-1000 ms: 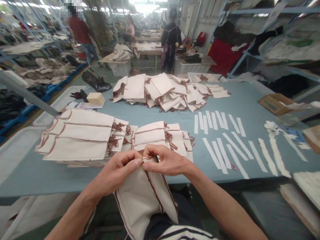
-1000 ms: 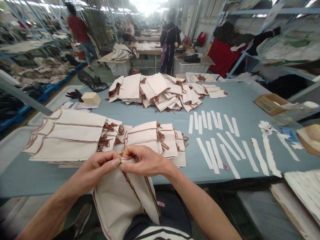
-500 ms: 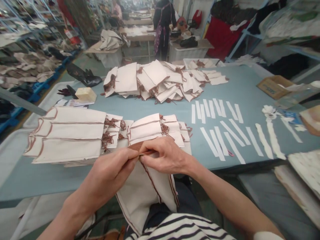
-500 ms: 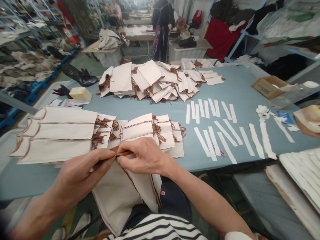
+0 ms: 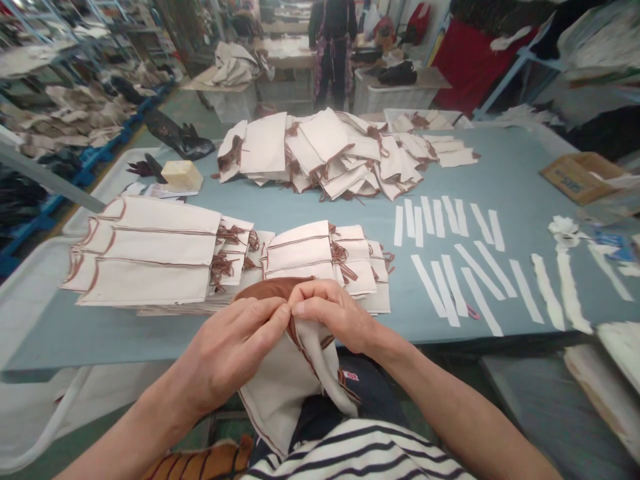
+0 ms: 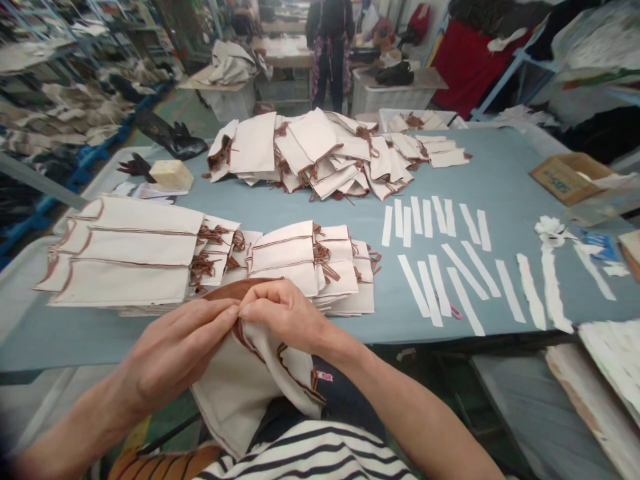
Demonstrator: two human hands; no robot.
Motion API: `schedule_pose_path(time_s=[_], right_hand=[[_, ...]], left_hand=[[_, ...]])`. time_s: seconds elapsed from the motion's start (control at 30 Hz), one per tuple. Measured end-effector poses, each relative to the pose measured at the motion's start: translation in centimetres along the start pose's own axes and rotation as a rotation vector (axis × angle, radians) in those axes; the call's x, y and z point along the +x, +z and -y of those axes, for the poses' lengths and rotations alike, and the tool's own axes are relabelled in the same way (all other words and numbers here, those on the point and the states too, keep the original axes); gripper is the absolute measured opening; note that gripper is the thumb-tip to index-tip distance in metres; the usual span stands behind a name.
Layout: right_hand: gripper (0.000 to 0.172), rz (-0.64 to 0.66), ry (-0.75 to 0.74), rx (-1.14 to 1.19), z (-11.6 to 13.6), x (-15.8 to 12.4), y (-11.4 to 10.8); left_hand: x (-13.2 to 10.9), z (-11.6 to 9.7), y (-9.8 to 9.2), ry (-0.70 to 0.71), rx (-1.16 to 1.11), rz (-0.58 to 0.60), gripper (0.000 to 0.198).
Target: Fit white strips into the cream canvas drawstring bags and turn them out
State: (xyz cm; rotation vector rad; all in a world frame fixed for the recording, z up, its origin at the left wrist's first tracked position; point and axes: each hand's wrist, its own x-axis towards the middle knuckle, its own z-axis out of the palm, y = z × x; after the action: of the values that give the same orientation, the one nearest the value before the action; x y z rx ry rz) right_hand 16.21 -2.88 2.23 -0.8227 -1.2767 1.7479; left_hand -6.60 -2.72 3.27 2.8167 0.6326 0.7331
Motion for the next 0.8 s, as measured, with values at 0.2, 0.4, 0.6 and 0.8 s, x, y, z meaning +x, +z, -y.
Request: schedule_pose_path(time_s=[0.2, 0.4, 0.6, 0.8], right_hand=[[0.010, -0.009, -0.008, -0.223, 0.7, -0.2, 0.0], [0.014, -0.056, -0.543, -0.795, 2.9, -0.8, 0.1], [0.015, -0.040, -0.598, -0.955, 3.3, -0.6, -0.4], [0.014, -0.007, -0.545, -1.021, 2.7, -0.8, -1.0]], left_hand=[[1.0, -1.0, -1.3, -0.091, -0.064, -0.032, 0.038], [2.3, -1.3, -4.9, -0.326, -0.250, 0.179, 0.024], [3.6, 0.1, -4.3, -0.137, -0.073, 0.177, 0.035], [2.8, 1.1, -3.0, -0.068, -0.002, 0.106, 0.032]])
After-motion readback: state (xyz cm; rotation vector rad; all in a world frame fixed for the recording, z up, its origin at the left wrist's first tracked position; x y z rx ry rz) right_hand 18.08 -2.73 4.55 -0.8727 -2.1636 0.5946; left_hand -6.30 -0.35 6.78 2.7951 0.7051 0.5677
